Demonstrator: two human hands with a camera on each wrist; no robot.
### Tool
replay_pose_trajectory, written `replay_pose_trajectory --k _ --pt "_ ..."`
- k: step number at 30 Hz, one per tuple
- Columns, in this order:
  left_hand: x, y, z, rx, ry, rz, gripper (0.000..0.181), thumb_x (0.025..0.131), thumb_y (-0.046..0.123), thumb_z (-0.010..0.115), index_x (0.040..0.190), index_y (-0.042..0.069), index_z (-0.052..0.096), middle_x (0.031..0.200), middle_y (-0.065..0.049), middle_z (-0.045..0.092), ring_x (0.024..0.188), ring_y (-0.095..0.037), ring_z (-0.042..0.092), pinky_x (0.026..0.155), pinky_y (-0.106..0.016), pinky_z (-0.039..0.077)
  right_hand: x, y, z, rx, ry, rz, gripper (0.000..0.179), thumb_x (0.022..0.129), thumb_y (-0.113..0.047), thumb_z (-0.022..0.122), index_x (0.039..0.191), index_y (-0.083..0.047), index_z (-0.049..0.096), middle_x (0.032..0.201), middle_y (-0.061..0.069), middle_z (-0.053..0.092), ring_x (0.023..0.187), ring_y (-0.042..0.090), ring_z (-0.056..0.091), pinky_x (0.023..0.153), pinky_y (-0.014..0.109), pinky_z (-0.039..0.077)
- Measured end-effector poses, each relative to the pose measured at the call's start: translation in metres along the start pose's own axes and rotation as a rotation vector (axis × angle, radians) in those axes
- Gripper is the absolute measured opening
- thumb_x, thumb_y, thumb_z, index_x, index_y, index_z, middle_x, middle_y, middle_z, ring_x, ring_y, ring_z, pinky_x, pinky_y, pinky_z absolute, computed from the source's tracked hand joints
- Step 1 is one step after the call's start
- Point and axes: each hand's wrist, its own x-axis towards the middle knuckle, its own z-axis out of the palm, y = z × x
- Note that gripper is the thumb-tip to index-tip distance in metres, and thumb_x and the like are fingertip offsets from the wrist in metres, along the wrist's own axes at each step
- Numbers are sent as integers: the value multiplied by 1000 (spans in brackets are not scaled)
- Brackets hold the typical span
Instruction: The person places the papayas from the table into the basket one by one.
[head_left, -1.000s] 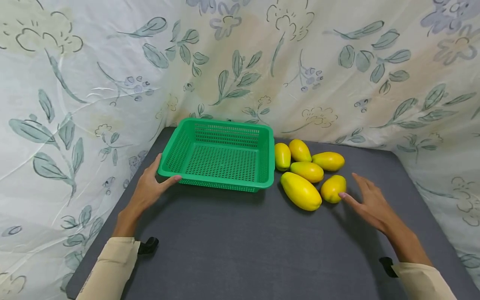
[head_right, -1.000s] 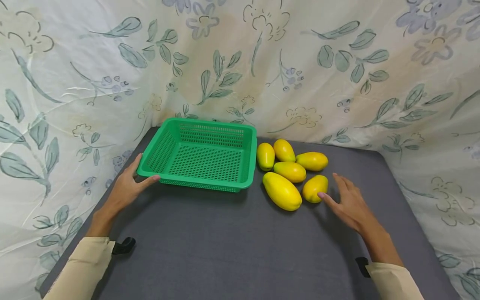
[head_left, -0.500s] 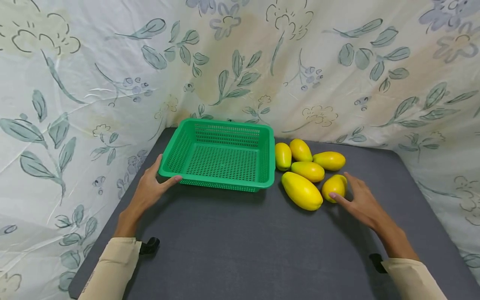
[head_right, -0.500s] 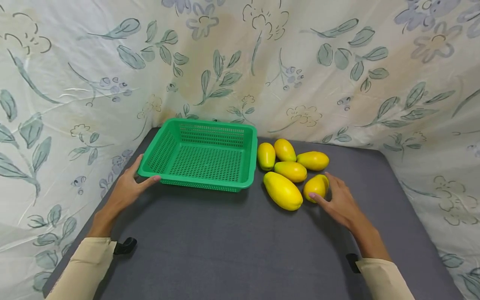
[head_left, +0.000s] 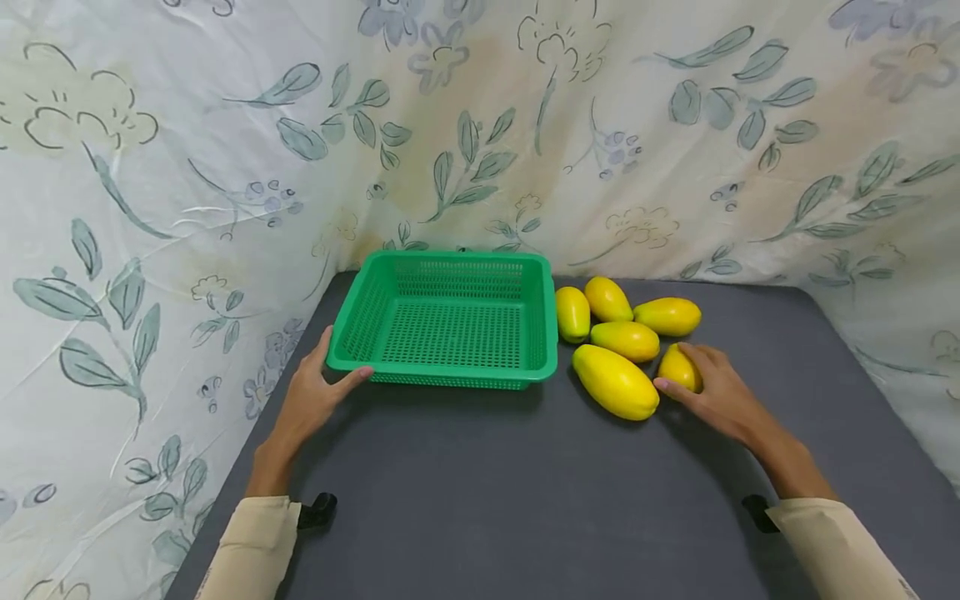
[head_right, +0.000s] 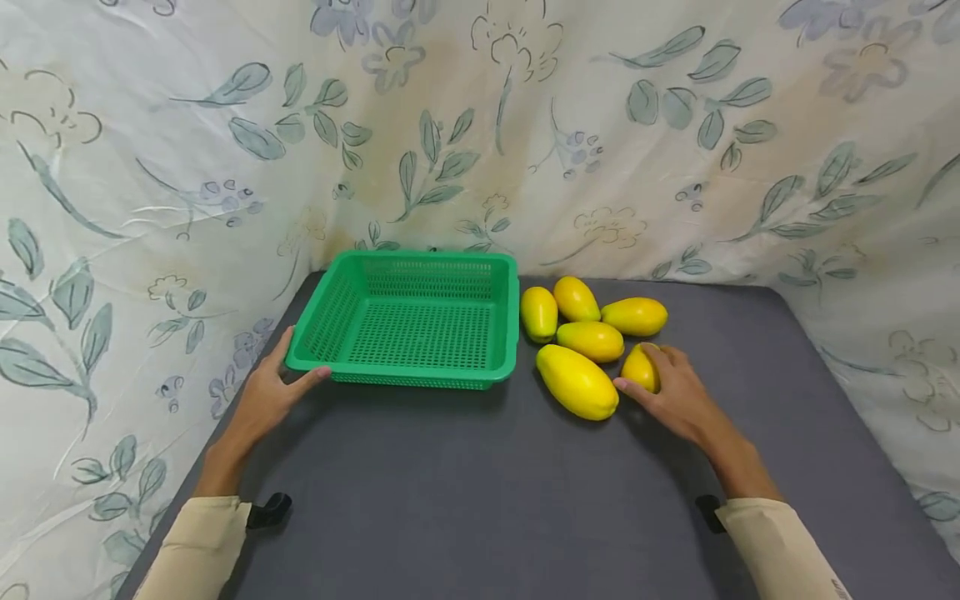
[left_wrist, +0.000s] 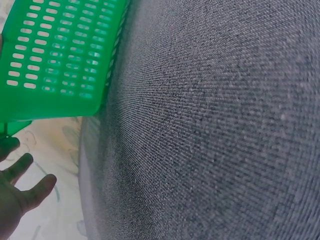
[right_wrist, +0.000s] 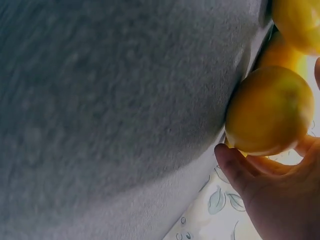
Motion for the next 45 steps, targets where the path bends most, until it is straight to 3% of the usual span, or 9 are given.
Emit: replay_pose_trajectory --k 5,10,20,33,38,42,45 --pt "-8 2 5 19 -7 -50 106 98 50 74 173 18 6 174 -22 22 158 -49 23 119 -75 24 2 1 -2 -11 6 -22 88 104 -54 62 164 3 31 162 42 23 144 64 30 103 79 35" --pt "-12 6 0 38 -1 -70 107 98 49 75 173 17 5 171 -27 25 155 -52 25 116 -76 26 3 0 3 -11 12 -40 85 105 -50 63 164 2 32 161 41 26 142 62 32 102 78 37" --pt "-4 7 -7 26 0 -37 107 98 48 76 173 18 5 171 -28 25 155 -53 25 114 -79 25 3 0 7 -10 55 -59 77 107 -42 61 163 3 33 158 41 33 141 60 36 103 76 38" --pt "4 1 -1 11 -7 -30 106 98 52 74 173 21 6 172 -24 25 156 -52 24 115 -79 24 -4 3 8 21 102 -40 72 107 -31 58 163 6 31 156 39 37 138 56 39 100 70 37" --pt "7 -1 1 -5 4 2 104 97 49 76 173 20 10 172 -21 30 156 -50 26 117 -77 24 -9 0 5 70 154 2 70 108 -31 56 164 3 32 154 39 40 126 53 46 92 65 40" --pt "4 0 -1 -10 4 -3 104 97 48 76 173 21 10 171 -21 31 156 -49 26 118 -76 23 -13 -7 0 106 201 21 68 109 -31 55 166 -2 32 151 37 43 111 45 50 81 55 42" --pt "2 0 -3 -9 4 -15 104 97 48 76 173 21 10 172 -21 30 156 -49 26 118 -76 24 -15 -13 -5 144 214 25 67 110 -33 53 168 -6 31 153 35 43 109 42 51 79 49 42"
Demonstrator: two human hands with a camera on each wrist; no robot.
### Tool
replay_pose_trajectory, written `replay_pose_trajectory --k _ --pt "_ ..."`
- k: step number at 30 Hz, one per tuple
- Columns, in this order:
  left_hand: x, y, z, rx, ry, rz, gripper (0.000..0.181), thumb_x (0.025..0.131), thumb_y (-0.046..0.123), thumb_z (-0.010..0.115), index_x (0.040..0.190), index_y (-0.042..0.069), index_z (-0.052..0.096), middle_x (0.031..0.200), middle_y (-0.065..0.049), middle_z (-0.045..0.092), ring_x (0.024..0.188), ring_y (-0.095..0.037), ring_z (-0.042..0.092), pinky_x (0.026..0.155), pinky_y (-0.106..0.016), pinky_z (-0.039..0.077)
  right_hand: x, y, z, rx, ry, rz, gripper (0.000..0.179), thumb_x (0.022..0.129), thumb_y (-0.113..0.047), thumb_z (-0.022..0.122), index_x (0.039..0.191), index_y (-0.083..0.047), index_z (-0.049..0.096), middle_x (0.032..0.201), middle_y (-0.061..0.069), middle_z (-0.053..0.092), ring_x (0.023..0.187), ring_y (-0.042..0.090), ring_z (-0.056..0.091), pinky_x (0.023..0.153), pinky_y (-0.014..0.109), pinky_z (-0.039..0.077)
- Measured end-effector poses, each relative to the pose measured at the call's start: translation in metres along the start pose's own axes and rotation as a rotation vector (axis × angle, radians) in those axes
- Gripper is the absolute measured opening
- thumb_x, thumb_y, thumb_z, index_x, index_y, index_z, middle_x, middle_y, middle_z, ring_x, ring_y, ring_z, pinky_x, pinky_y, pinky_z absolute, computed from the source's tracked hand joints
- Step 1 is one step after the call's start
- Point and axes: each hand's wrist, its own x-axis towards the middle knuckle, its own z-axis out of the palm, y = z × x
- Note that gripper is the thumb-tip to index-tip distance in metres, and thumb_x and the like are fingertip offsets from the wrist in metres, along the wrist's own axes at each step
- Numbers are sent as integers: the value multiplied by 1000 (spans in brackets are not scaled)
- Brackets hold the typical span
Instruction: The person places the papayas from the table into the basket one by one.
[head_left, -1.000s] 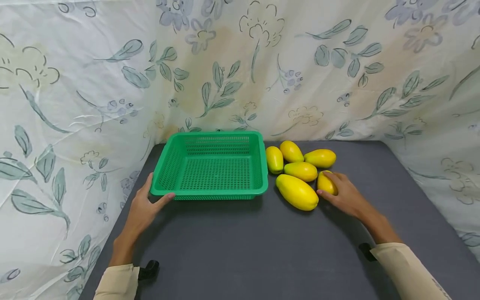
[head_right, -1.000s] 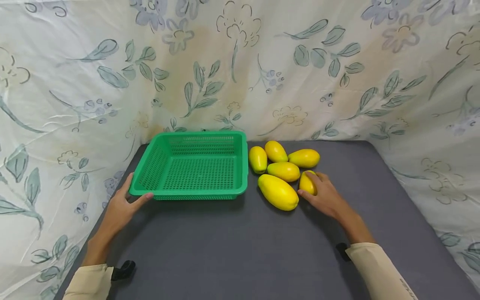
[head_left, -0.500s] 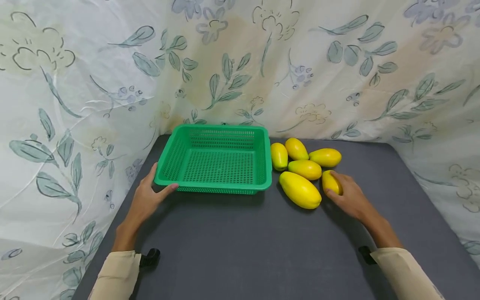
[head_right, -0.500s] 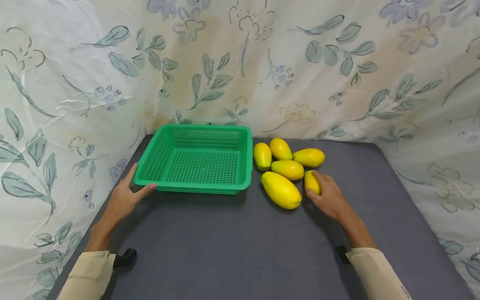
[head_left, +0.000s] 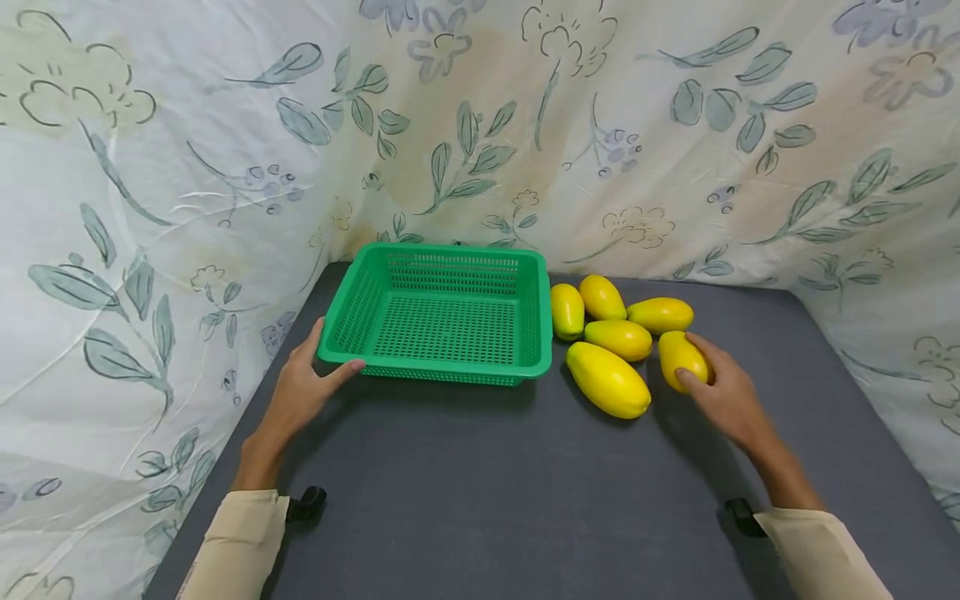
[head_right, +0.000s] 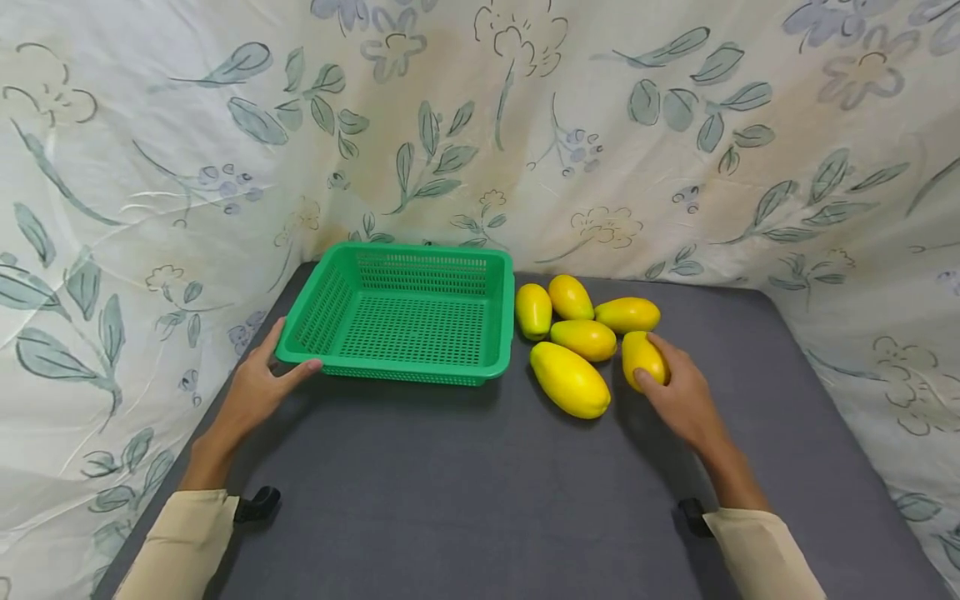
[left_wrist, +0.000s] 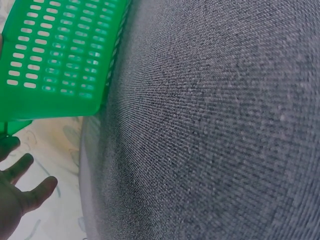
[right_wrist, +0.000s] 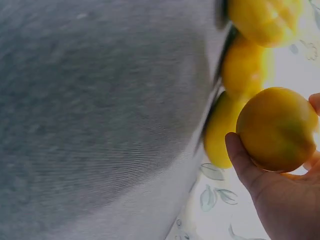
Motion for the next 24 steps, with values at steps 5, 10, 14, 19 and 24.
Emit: replay_pose_trajectory --k 5,10,14,19,24 --pt "0 1 -1 2 2 3 104 97 47 77 173 21 10 171 -22 30 155 -50 28 117 -76 25 -1 -14 -7 97 -5 42 68 112 -40 51 171 -18 26 162 30 38 116 41 50 81 42 42" --pt "1 1 0 13 1 3 104 97 49 76 173 21 11 171 -21 31 154 -49 29 117 -75 25 1 -32 -10 156 -21 44 69 112 -46 50 172 -26 23 167 26 32 125 41 48 85 35 41" --pt "1 0 0 14 -1 -2 104 97 50 76 173 21 10 172 -20 29 155 -49 28 118 -75 24 5 -48 -9 204 -34 0 67 112 -43 52 171 -25 26 166 24 34 123 34 47 85 27 42" --pt "1 0 -1 11 -1 1 104 97 49 76 173 22 11 172 -20 30 155 -49 28 118 -75 25 10 -67 -1 295 -57 -51 63 112 -36 54 170 -26 30 162 21 38 117 26 47 83 17 44" --pt "0 0 -1 5 -1 8 103 97 48 76 173 22 11 171 -20 30 156 -48 28 118 -74 25 16 -90 8 363 -86 -74 62 112 -34 55 169 -27 31 156 18 43 114 27 52 85 16 49"
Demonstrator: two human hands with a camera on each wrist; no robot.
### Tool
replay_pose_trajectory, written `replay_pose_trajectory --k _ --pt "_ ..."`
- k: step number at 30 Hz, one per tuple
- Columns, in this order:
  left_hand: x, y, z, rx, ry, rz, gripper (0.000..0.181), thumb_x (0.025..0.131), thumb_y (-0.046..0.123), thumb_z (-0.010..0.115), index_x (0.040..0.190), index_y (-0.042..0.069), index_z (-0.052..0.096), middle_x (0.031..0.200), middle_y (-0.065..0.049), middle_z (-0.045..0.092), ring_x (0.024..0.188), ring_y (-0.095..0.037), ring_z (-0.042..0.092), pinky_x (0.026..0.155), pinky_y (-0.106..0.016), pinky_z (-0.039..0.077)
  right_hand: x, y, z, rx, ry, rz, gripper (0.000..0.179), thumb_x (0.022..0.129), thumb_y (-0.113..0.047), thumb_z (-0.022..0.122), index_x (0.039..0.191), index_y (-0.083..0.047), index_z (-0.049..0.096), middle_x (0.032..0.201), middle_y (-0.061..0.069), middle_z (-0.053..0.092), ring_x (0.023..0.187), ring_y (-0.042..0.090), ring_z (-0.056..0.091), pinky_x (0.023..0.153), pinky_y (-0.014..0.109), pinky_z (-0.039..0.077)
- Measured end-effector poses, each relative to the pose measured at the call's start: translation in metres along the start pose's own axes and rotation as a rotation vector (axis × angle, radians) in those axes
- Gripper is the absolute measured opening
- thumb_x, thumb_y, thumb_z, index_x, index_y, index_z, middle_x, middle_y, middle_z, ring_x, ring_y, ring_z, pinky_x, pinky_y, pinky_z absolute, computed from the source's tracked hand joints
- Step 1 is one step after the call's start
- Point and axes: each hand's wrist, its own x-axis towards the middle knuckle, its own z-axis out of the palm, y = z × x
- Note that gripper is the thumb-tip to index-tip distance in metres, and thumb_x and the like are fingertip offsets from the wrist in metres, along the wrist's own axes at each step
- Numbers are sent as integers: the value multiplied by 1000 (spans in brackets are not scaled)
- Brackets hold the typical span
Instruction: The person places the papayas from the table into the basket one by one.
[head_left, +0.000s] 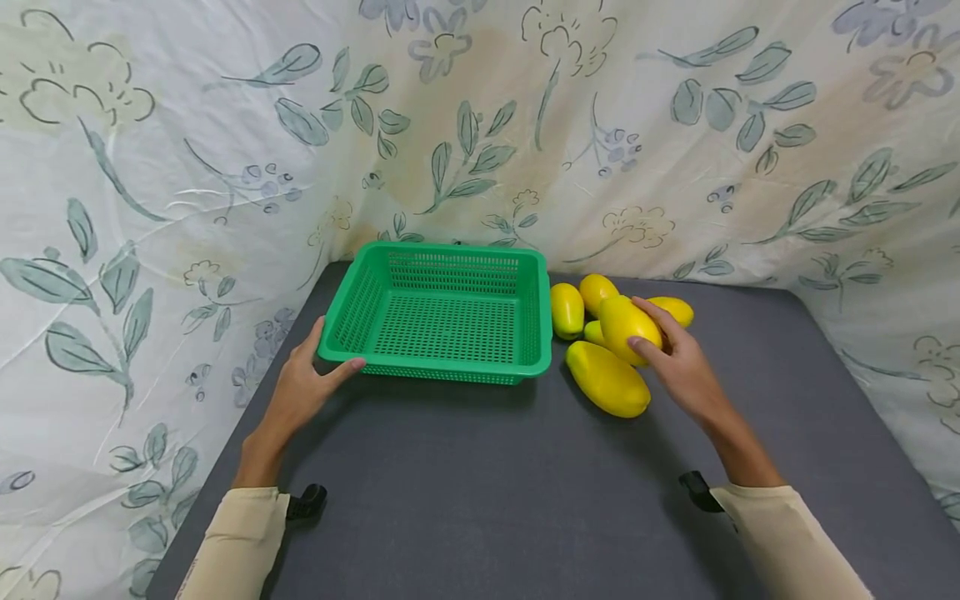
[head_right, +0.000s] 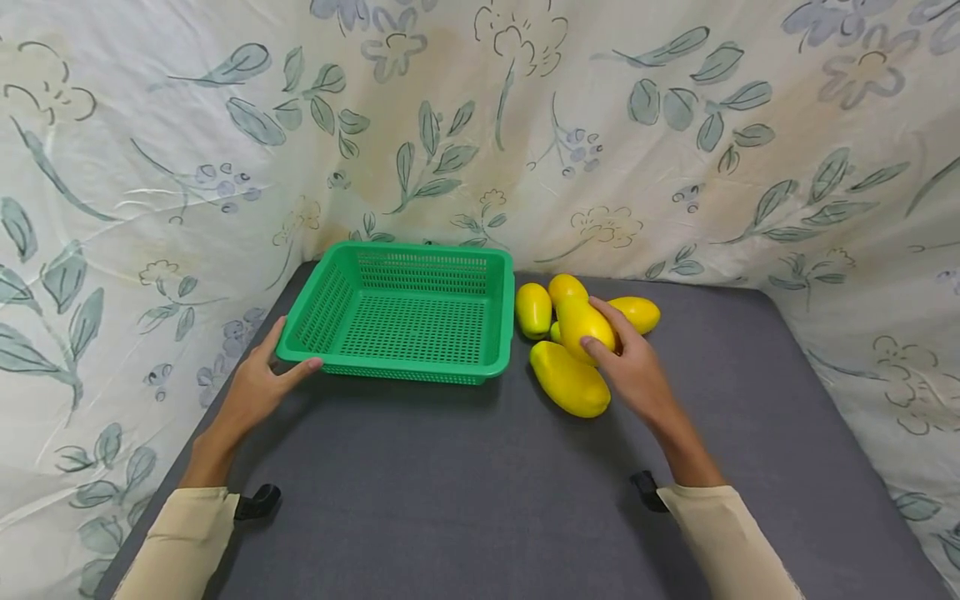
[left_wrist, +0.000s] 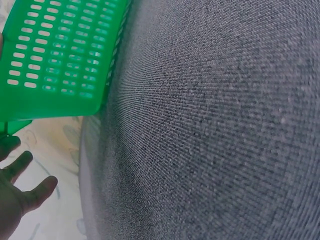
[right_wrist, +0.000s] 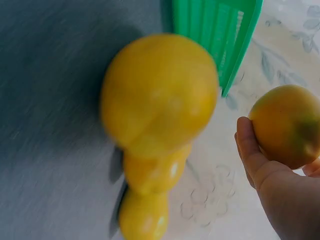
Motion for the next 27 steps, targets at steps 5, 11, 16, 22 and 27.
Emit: replay_pose_trajectory --k 5,11,16,22,27 --pt "-1 -1 -1 -6 2 -6 103 98 48 76 173 22 10 171 -22 31 156 -48 28 118 -74 25 11 -12 17 50 -52 -5 62 112 -35 54 169 -30 30 155 18 42 117 31 53 90 24 51" --pt "-1 -1 1 -18 18 1 103 98 45 76 173 19 10 171 -21 31 157 -46 29 119 -72 29 21 -23 38 114 -97 -37 61 112 -29 55 169 -27 32 157 16 41 117 33 54 91 21 51" --pt "-1 -1 4 -38 30 -2 104 98 43 77 173 17 11 172 -21 30 157 -44 30 118 -71 31 27 -34 52 148 -122 -38 63 111 -29 57 168 -26 33 158 15 41 119 33 54 92 22 52" --pt "-2 -1 4 -47 25 -25 104 98 45 77 173 19 9 173 -20 26 158 -43 27 119 -70 30 35 -42 69 194 -151 -68 61 111 -27 57 167 -24 35 160 11 41 120 33 54 94 28 51" --pt "-3 -1 4 -68 19 -41 104 98 45 77 173 21 8 174 -18 25 159 -41 26 120 -69 29 39 -50 83 215 -184 -71 61 111 -28 57 167 -23 34 164 9 36 123 33 53 100 39 49"
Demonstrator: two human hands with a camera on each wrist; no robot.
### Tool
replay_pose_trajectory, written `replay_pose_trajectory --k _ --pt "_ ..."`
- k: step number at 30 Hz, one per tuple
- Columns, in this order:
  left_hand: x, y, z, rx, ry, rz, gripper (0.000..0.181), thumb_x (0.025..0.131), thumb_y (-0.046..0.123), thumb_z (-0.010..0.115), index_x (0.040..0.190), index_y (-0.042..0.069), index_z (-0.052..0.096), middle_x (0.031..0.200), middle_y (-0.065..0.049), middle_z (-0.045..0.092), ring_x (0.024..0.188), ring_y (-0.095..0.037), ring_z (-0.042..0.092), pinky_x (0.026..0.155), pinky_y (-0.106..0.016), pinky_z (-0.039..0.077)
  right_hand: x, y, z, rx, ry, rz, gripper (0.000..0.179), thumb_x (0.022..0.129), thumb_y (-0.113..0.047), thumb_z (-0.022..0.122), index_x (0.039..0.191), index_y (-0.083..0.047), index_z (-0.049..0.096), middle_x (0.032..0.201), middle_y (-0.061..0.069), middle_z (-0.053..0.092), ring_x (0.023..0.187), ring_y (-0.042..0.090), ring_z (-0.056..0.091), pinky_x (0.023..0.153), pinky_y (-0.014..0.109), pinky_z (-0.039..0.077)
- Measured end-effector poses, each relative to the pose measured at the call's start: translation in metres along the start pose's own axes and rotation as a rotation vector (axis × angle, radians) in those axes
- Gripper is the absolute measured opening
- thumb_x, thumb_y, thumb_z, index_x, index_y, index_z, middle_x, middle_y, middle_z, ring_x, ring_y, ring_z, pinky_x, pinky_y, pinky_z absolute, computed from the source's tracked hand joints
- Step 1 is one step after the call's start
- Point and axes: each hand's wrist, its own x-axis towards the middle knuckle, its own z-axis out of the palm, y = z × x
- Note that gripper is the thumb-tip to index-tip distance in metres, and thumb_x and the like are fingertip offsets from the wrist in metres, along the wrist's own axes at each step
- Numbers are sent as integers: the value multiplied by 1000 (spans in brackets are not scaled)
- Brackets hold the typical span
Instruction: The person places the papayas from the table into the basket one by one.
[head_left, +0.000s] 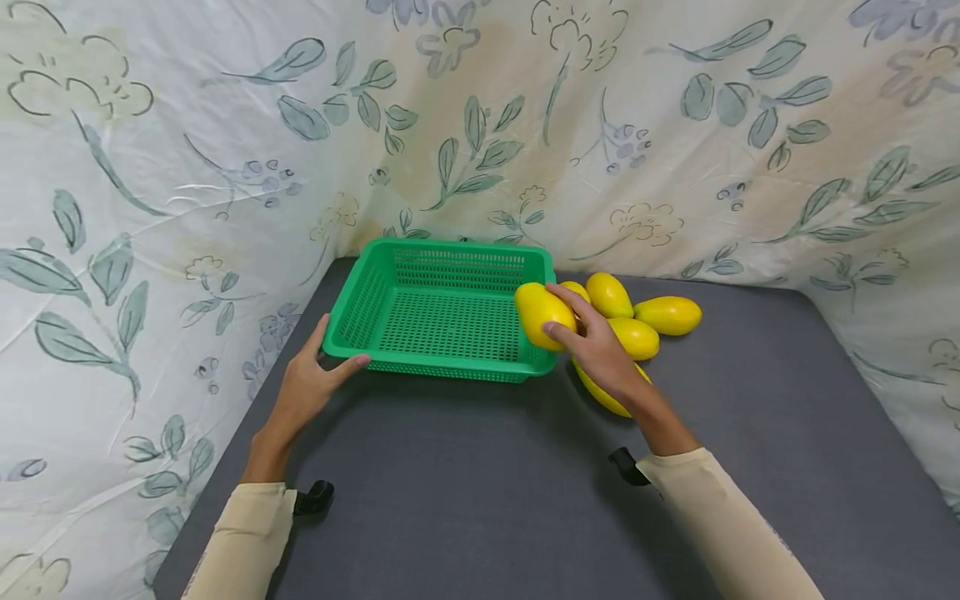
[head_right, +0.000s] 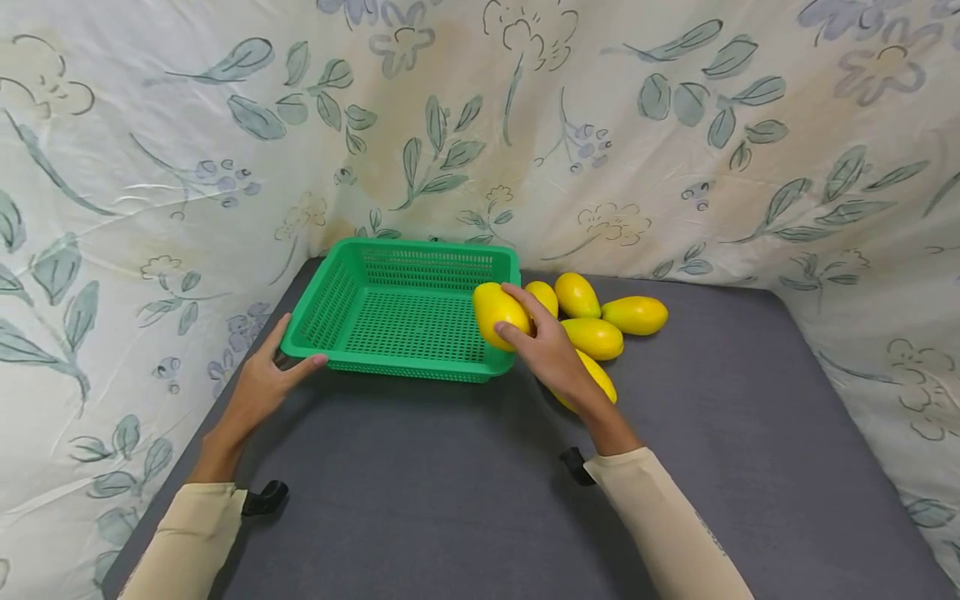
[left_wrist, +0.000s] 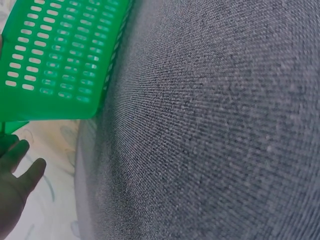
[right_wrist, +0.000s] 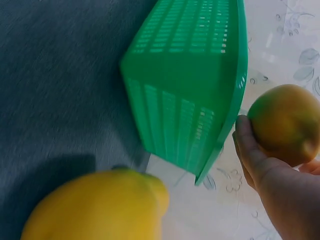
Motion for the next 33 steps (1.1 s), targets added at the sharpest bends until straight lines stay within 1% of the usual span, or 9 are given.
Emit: replay_pose_trajectory --k 2,7,9,14,16,21,27,30,33 --pt "0 0 0 -5 1 0 104 97 45 77 173 22 9 174 -18 25 159 -41 26 121 -69 29 3 -1 5 9 -10 11 61 111 -30 58 167 -26 34 163 9 38 123 32 53 101 42 48" --pt "0 -1 0 -5 8 -6 105 97 46 78 173 23 9 175 -17 23 160 -42 24 122 -69 27 11 -1 16 26 -32 32 61 110 -34 59 166 -32 35 154 11 45 118 32 53 98 45 48" --pt "0 -1 0 -7 7 -8 105 97 47 78 173 23 9 175 -17 22 160 -42 24 122 -69 27 14 0 20 25 -31 26 61 110 -33 59 166 -31 36 153 12 46 116 32 54 97 48 48" --pt "0 -2 1 -15 5 -11 105 97 47 78 173 22 9 175 -19 23 160 -41 23 122 -69 26 21 2 30 19 -32 5 61 110 -29 58 166 -26 36 157 11 43 112 33 54 97 56 48" --pt "1 -2 1 -17 5 -13 106 97 47 78 173 21 9 174 -19 23 160 -41 23 123 -69 26 23 2 33 19 -34 4 61 109 -28 59 166 -26 36 159 10 41 112 33 54 96 53 49" --pt "1 -2 1 -20 0 -14 105 97 47 78 173 22 9 175 -18 22 161 -40 22 123 -68 26 27 1 40 13 -27 0 63 108 -27 60 166 -25 36 157 12 42 115 33 53 93 43 48" --pt "0 -3 0 -33 -12 -14 105 97 46 78 173 23 8 175 -15 21 161 -38 21 123 -67 26 31 1 46 -3 -22 -8 65 107 -28 60 167 -24 36 155 13 45 115 33 54 93 43 49" --pt "0 -2 -1 -36 -12 -12 106 97 46 78 173 22 8 175 -16 22 161 -38 21 123 -67 26 32 0 47 -20 -21 6 66 107 -31 60 167 -25 34 160 11 42 121 35 54 98 47 49" --pt "1 -2 -1 -44 -10 -9 106 97 45 78 173 21 8 175 -17 22 161 -38 22 123 -67 27 33 -2 48 -7 -21 14 67 108 -33 61 168 -25 32 168 11 36 140 36 49 111 55 47"
